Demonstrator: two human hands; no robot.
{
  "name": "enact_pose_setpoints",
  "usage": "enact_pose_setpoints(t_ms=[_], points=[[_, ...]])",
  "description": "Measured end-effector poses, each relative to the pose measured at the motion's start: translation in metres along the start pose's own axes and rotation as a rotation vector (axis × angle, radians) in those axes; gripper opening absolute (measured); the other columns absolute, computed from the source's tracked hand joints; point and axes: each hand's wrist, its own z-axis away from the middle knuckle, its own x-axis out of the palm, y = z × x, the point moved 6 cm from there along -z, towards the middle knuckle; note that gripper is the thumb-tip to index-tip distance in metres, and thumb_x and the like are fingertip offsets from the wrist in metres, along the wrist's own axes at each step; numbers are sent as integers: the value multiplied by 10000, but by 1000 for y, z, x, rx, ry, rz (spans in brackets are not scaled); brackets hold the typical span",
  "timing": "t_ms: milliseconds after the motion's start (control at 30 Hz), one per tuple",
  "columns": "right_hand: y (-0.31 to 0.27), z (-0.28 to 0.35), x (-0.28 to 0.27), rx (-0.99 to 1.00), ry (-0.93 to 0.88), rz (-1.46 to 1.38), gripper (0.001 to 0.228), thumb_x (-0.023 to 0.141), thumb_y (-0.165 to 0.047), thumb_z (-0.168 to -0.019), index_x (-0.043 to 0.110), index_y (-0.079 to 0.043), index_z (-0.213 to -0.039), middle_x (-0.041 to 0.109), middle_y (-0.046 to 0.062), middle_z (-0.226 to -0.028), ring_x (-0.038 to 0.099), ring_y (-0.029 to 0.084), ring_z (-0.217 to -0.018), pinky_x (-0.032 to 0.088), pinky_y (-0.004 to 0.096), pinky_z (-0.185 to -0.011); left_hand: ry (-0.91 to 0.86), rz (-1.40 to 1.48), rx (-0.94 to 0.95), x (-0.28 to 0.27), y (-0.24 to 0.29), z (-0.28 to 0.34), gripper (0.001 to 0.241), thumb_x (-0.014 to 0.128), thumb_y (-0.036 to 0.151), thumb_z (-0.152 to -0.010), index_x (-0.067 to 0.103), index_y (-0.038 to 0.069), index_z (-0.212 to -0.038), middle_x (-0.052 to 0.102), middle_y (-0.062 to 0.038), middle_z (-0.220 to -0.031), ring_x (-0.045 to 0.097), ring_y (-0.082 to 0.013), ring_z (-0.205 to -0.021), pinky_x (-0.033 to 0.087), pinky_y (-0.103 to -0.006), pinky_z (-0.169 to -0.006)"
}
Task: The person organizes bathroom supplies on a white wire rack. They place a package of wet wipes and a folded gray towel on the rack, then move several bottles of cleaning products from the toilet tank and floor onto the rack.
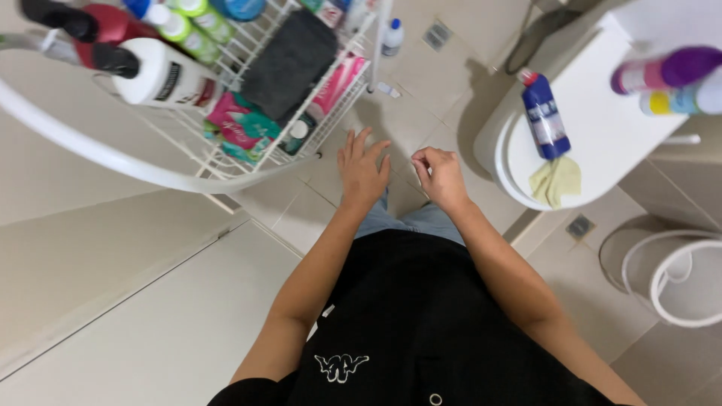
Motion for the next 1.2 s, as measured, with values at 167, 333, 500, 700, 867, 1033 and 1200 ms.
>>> enact_pose_setpoints(t_ms=[167, 333, 500, 700, 867, 1033, 1200], points=[[60, 95, -52, 187, 100, 4, 151, 792, -273, -938, 669, -213, -874, 669, -42, -676, 686, 195, -689, 443, 336, -780, -59, 18, 99, 59, 65, 36, 236, 642, 312, -991, 705, 300, -1219, 445, -15, -1511, 341, -393, -1482, 317, -697, -1104], [77, 179, -124, 282, 199, -34, 237, 782, -220, -951, 632, -116, -800, 616, 92, -601, 645, 345, -624, 477, 387, -664, -137, 34, 150, 111, 130, 84, 224, 662, 324, -966, 726, 304, -1180, 490, -12, -1470, 393, -394, -1452, 366, -664, -1084], [119, 255, -161, 404, 282, 34, 423, 723, -293, -1019, 552, -125, -671, 535, 88, -548, 610, 350, -575, 464, 376, -595, -235, 25, 177, 164, 171, 120, 250, 649, 387, -965, 707, 364, -1207, 512, 1, -1453, 424, -383, -1432, 386, -644, -1078], [133, 273, -196, 455, 362, -19, 430, 691, -287, -1052, 605, -111, -670, 601, 115, -672, 627, 362, -694, 507, 433, -674, -304, 47, 293, 211, 212, 126, 309, 645, 407, -961, 675, 378, -1268, 617, 15, -1310, 566, -272, -1304, 458, -507, -1034], [180, 267, -200, 517, 434, -21, 318, 741, -263, -1015, 632, -95, -767, 630, 118, -779, 649, 354, -803, 521, 437, -736, -493, 34, 240, 254, 222, 94, 382, 600, 450, -970, 619, 408, -1349, 646, 37, -1326, 575, -237, -1311, 434, -514, -1054], [246, 234, -199, 544, 487, -8, 214, 743, -184, -1003, 650, -79, -842, 658, 101, -877, 666, 314, -847, 538, 412, -774, -566, 60, 233, 292, 230, 38, 403, 594, 407, -980, 632, 302, -1368, 685, -39, -1295, 630, -288, -1241, 475, -511, -1018], [350, 191, -168, 664, 476, 47, 185, 719, -316, -1003, 669, -154, -1078, 593, 53, -1088, 661, 302, -1026, 546, 430, -881, -752, 7, 164, 348, 229, -36, 436, 550, 380, -1033, 571, 255, -1450, 645, -62, -1369, 597, -286, -1294, 427, -535, -1083]])
